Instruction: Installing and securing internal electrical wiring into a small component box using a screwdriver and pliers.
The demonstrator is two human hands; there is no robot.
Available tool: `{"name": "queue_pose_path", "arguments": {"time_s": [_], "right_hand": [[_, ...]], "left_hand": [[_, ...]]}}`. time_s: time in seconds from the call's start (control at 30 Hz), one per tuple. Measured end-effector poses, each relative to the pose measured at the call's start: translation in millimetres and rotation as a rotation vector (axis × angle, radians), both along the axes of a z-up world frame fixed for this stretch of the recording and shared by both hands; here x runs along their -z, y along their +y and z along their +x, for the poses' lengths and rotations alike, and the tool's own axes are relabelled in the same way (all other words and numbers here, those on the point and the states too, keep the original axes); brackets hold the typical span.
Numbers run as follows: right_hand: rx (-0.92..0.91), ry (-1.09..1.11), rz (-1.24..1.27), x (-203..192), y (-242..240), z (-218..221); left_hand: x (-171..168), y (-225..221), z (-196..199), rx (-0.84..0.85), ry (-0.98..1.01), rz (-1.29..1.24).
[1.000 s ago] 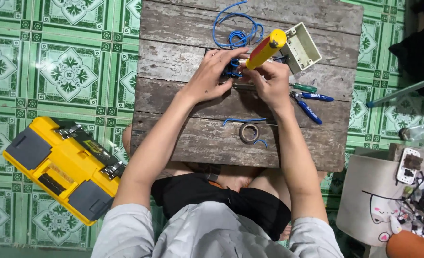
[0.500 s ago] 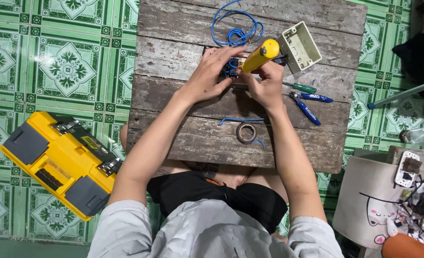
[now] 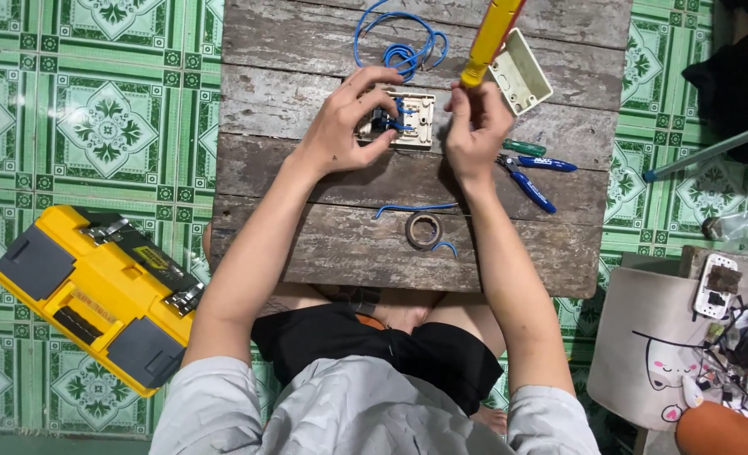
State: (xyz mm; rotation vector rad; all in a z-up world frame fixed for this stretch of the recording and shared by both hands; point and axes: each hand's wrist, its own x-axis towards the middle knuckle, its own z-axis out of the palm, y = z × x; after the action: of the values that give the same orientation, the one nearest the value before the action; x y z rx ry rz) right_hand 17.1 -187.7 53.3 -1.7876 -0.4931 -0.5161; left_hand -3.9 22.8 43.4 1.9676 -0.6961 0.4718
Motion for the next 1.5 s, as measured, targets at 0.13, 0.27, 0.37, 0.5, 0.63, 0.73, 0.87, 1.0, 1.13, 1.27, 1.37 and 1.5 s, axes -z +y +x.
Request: {"name": "queue_pose_path", "arguments": {"time_s": [0.13,0.27,0.37,0.5,0.63,0.73,0.87,1.0,1.13,1.27,1.37,1.5], "right_hand": [[-0.064,0.202,0.151,2,11,-6],[-0.117,0.33,0.181,4,10,-4],[-0.143,0.388,0.208,4,11,-1],[-0.13,0.291,0.112,1,13,0],[-0.12,0.262,0.093,1,14,-2],[-0.148,0.295,0.132,2,12,0],[-0.152,0.287,0.126,2,13,-1],[-0.144,0.292,0.127,3,12,-1],[-0.13,0.276,0.107,2,13,-2],[-0.13,0.269,0.106,2,13,-3],[-0.137,0.185,0.146,14,15,4],[-0.137,0.139,0.186,20,14,5]], "left_hand": [[-2,5,0,0.013,0.0,0.014],[-11,8,-4,0.034,0.014,0.008],[-13,7,-4,0.053,0.037,0.003],[-3,4,0,0.046,0.077,0.035],[-3,4,0,0.047,0.056,0.084],[-2,3,1,0.063,0.033,0.109],[-5,3,-2,0.036,0.055,0.229],[0,3,-1,0.007,0.017,0.336],[5,2,0,0.002,-0.021,0.387],[14,1,1,-0.025,-0.069,0.493],[27,3,7,-0.025,-0.088,0.426],[17,4,2,-0.01,-0.143,0.228]]}}
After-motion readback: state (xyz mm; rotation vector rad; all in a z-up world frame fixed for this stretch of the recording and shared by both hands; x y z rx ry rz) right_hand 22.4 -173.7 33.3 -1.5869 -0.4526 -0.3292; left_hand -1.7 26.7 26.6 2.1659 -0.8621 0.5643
